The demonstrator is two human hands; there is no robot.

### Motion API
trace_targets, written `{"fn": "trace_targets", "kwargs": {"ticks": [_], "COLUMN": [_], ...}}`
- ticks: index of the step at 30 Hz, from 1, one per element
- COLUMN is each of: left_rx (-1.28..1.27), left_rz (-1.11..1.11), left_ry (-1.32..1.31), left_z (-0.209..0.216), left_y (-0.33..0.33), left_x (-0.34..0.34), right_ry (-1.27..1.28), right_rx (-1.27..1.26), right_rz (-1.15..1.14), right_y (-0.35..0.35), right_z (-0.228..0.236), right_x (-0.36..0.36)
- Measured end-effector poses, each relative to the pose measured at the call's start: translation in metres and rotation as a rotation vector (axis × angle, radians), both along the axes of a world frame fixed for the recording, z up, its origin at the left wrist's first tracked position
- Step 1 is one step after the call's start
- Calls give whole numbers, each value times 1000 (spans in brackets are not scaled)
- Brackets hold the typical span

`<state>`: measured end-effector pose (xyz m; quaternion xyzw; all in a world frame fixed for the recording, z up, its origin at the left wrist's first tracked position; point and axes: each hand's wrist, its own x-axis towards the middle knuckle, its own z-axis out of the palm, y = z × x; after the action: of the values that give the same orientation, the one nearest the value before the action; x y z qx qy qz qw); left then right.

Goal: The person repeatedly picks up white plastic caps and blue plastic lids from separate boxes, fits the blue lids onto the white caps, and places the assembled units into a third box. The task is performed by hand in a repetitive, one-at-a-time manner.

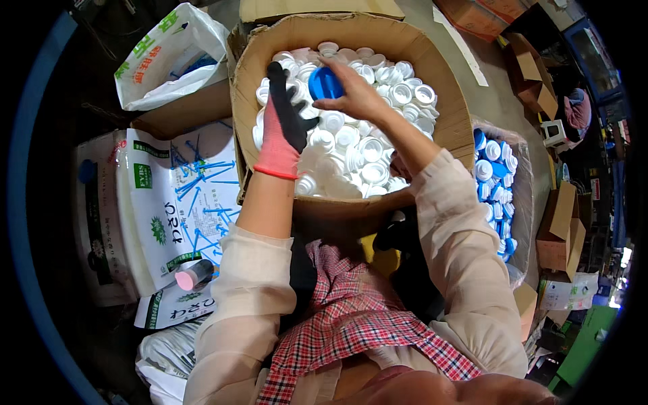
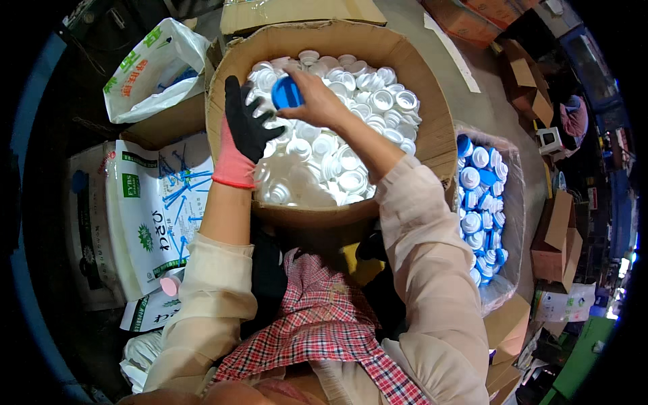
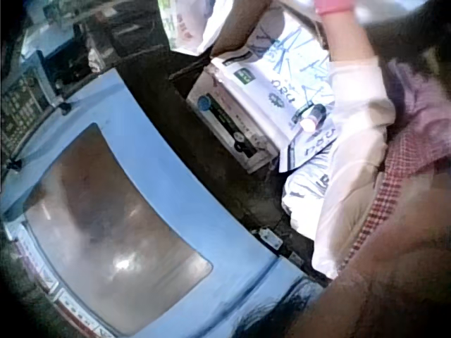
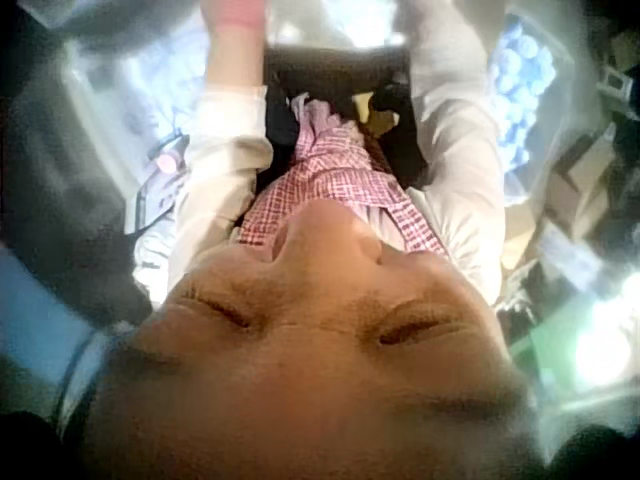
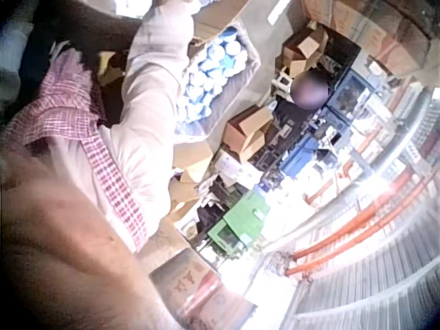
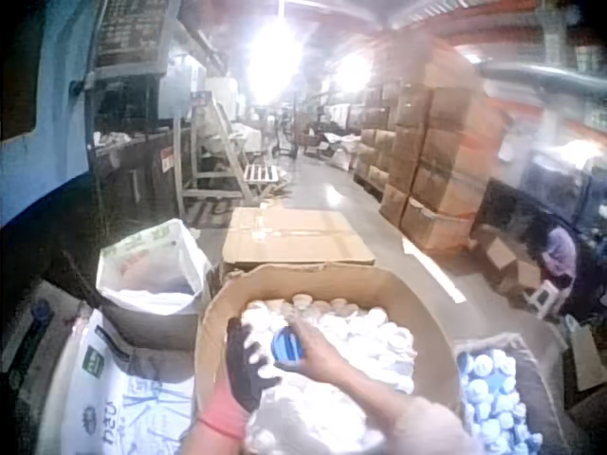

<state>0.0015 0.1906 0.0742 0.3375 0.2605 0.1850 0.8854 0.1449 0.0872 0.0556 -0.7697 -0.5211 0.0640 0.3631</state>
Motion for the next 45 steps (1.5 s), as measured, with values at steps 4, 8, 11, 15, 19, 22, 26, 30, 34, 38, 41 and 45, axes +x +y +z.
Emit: {"fn": "trace_targets", "kwargs": {"ticks": [4,8,11,15,19,22,26,30,34,38,41,45], "left_rx": [-377,-490,-477,-582,-474,-354,-388,-468,-476,-466,-445,-497], "left_rz": [-221,-279,-290,-399,-434,-379,-402,-505,-554,-571,-575,-629], "left_ry": [-475,-623,-712,-758,-778,-724,-735,-721,-669,-676,-660,-674], "left_z": [5,12,17,25,26,24,25,28,31,28,26,20], "left_y": [7,-1,2,-3,-4,0,-12,-41,-63,-75,-80,-87], "left_x": [-5,-1,-1,-5,-6,-5,-7,-5,-5,1,6,13], "right_ry": [419,112,105,217,145,265,892,1018,1008,1067,1265,1392], "right_rx": [419,-553,-829,-895,-628,-351,85,404,463,507,668,811], "right_rz": [-52,-75,254,251,182,82,-33,54,60,15,35,-81], "right_y": [-16,-59,-49,-39,-45,-57,-114,-147,-166,-182,-193,-201], "right_z": [38,-103,-142,-149,-147,-97,8,42,51,56,57,59], "right_x": [12,33,-36,-58,-56,-29,-27,-39,-43,-46,-44,-36]}}
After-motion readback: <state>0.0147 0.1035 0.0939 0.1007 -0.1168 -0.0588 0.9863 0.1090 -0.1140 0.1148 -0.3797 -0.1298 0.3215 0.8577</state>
